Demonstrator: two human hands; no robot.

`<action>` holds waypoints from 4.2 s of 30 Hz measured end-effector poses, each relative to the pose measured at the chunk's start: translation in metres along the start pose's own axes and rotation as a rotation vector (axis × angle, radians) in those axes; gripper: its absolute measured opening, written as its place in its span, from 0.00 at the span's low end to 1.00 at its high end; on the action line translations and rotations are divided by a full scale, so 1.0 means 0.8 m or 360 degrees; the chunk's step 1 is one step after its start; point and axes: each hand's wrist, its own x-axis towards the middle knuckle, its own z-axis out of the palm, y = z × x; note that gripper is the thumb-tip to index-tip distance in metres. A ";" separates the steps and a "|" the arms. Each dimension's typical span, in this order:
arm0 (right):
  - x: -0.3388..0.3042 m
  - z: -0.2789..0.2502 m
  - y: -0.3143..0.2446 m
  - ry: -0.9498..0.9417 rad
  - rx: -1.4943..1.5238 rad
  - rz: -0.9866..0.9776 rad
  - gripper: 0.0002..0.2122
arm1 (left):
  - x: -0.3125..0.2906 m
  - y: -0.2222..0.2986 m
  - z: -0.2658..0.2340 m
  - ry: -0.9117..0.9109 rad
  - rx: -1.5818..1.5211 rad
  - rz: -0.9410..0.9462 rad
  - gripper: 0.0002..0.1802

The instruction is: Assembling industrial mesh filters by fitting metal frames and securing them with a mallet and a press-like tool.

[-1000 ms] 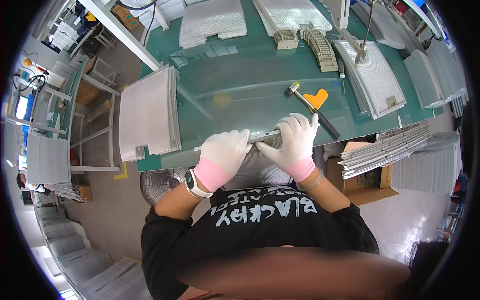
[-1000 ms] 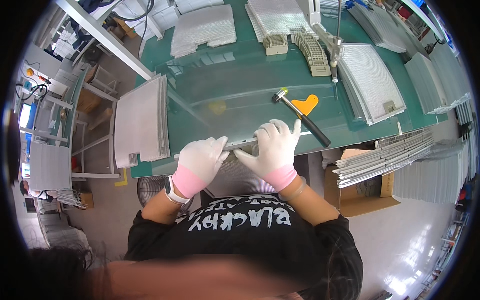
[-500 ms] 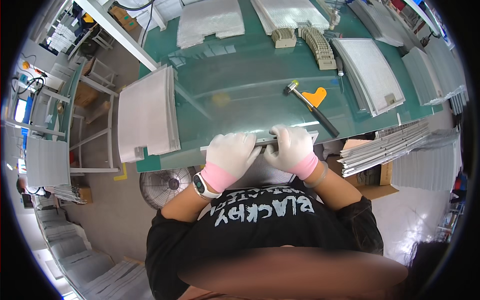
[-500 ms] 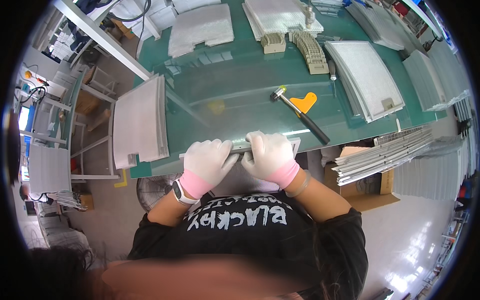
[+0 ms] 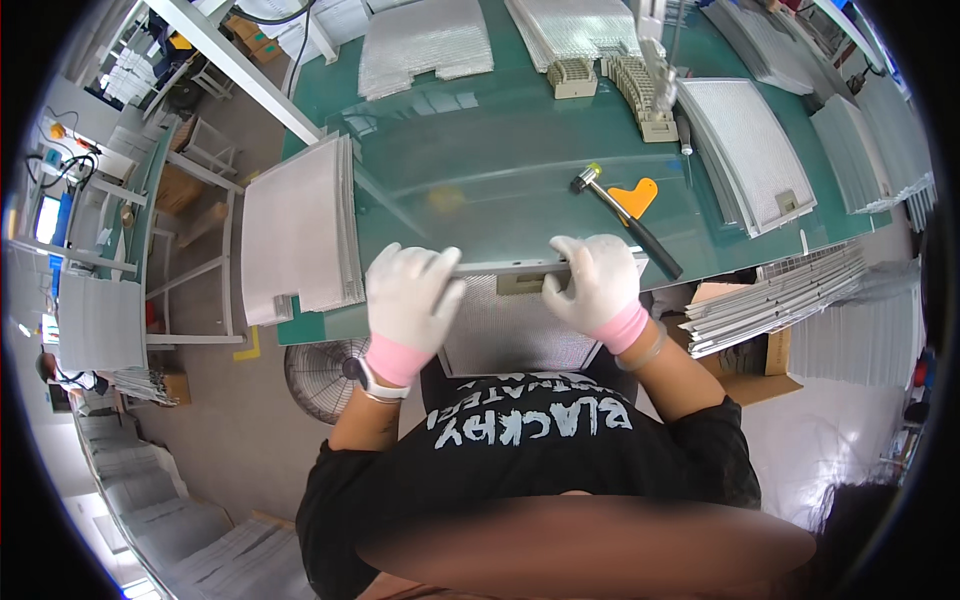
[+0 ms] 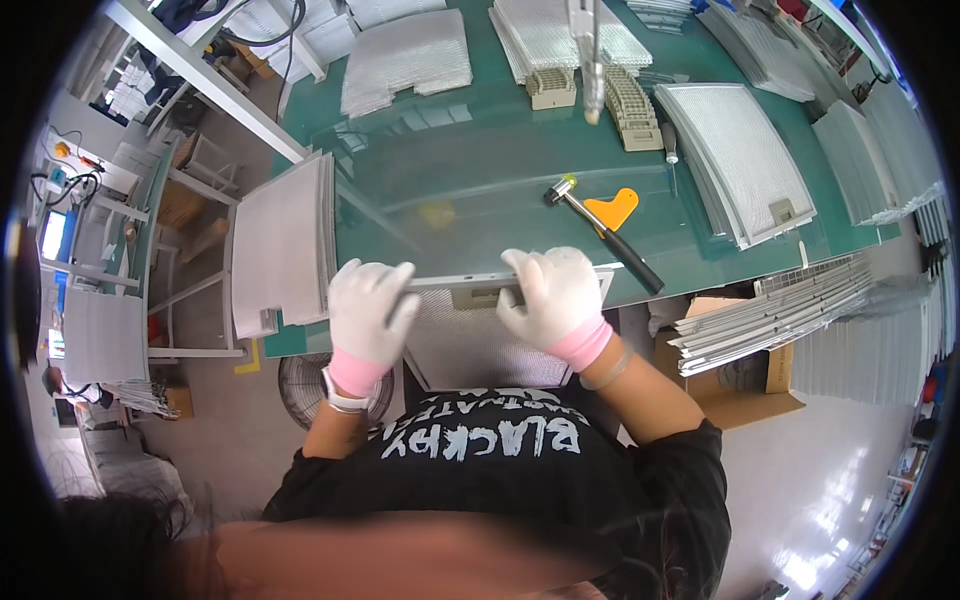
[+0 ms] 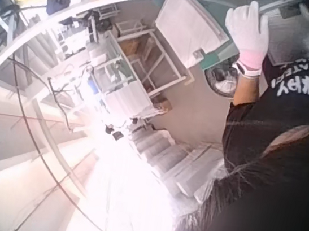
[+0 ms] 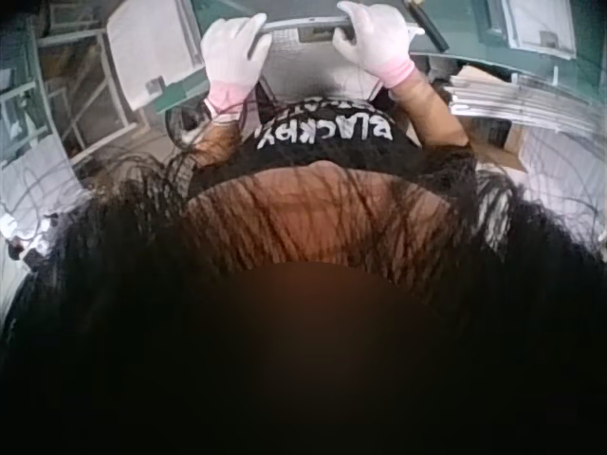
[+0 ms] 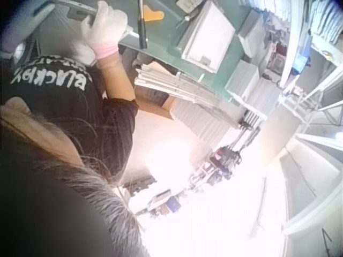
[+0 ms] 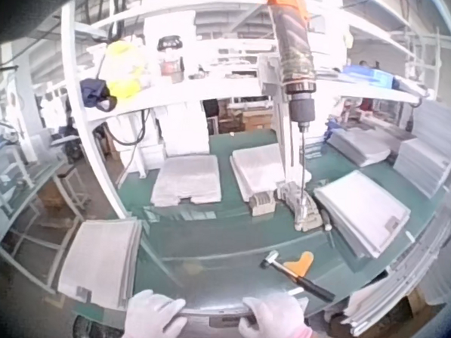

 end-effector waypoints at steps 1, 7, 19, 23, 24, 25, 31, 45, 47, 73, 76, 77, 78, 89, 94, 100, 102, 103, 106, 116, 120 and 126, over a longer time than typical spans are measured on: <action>0.003 -0.004 0.006 0.0004 0.0000 -0.0008 0.21 | -0.008 -0.008 0.005 0.0007 0.0005 -0.0002 0.23; 0.024 -0.030 0.031 -0.0392 0.0144 -0.0203 0.25 | -0.019 -0.045 0.047 0.0051 -0.2227 -0.0270 0.24; 0.029 -0.023 0.079 -0.0391 0.0154 0.0026 0.15 | 0.066 -0.007 0.068 -0.0236 -0.2851 -0.0134 0.15; 0.050 -0.016 0.103 -0.0481 0.0098 0.0612 0.16 | 0.129 -0.033 0.058 -0.0263 -0.2583 -0.0304 0.19; 0.055 -0.013 0.110 -0.0399 0.0128 0.0635 0.17 | 0.140 -0.036 0.054 -0.0249 -0.2569 -0.0271 0.21; 0.059 -0.010 0.116 -0.0317 0.0160 0.0658 0.17 | 0.149 -0.045 0.057 -0.0245 -0.2564 -0.0281 0.21; 0.074 -0.019 0.157 -0.0088 0.0213 0.0846 0.18 | 0.129 -0.052 0.046 -0.0554 -0.2170 -0.0531 0.24; 0.045 -0.015 0.175 0.0050 0.0422 0.0870 0.16 | 0.068 -0.047 0.049 -0.0698 -0.2298 -0.0553 0.26; 0.045 -0.015 0.176 0.0040 0.0417 0.0881 0.16 | 0.068 -0.046 0.048 -0.0704 -0.2325 -0.0545 0.26; 0.027 -0.042 0.219 -0.0086 0.0351 0.1217 0.23 | 0.061 -0.067 0.025 -0.0570 -0.2755 -0.0543 0.32; 0.039 -0.045 0.216 -0.0361 0.0322 0.1049 0.21 | 0.065 -0.104 0.035 -0.0706 -0.2013 -0.0414 0.30; 0.040 -0.041 0.213 -0.0360 0.0365 0.0952 0.19 | 0.067 -0.107 0.038 -0.0645 -0.1764 -0.0504 0.28; 0.041 -0.043 0.211 -0.0371 0.0449 0.0943 0.19 | 0.069 -0.111 0.042 -0.0580 -0.1512 -0.0587 0.27; 0.018 -0.073 0.129 -0.0939 0.0658 0.0422 0.30 | 0.052 -0.167 0.056 -0.0744 -0.1324 -0.0542 0.24; -0.029 -0.096 0.071 -0.1694 0.0425 0.0270 0.56 | 0.008 -0.169 0.068 -0.1021 -0.1302 -0.0475 0.24; -0.097 -0.079 0.021 -0.1857 0.0066 0.0240 0.58 | -0.020 -0.148 0.073 -0.1198 -0.1252 -0.0393 0.22; -0.103 -0.081 0.016 -0.1531 -0.0159 -0.0024 0.52 | -0.016 -0.147 0.070 -0.1207 -0.1235 -0.0376 0.22; -0.105 -0.082 0.012 -0.1529 -0.0163 -0.0012 0.52 | -0.014 -0.146 0.070 -0.1211 -0.1211 -0.0371 0.23; -0.119 -0.072 0.003 -0.1481 -0.0402 -0.0454 0.50 | -0.018 -0.148 0.074 -0.1237 -0.1269 -0.0461 0.23; -0.096 -0.071 0.023 -0.1566 -0.0218 -0.0383 0.47 | -0.032 -0.150 0.082 -0.1222 -0.1435 -0.0600 0.23; -0.093 -0.069 0.028 -0.1554 -0.0177 -0.0460 0.47 | -0.033 -0.144 0.082 -0.1217 -0.1402 -0.0625 0.22; -0.078 -0.073 0.027 -0.1704 -0.0200 -0.0499 0.47 | -0.035 -0.130 0.081 -0.1185 -0.1246 -0.0606 0.23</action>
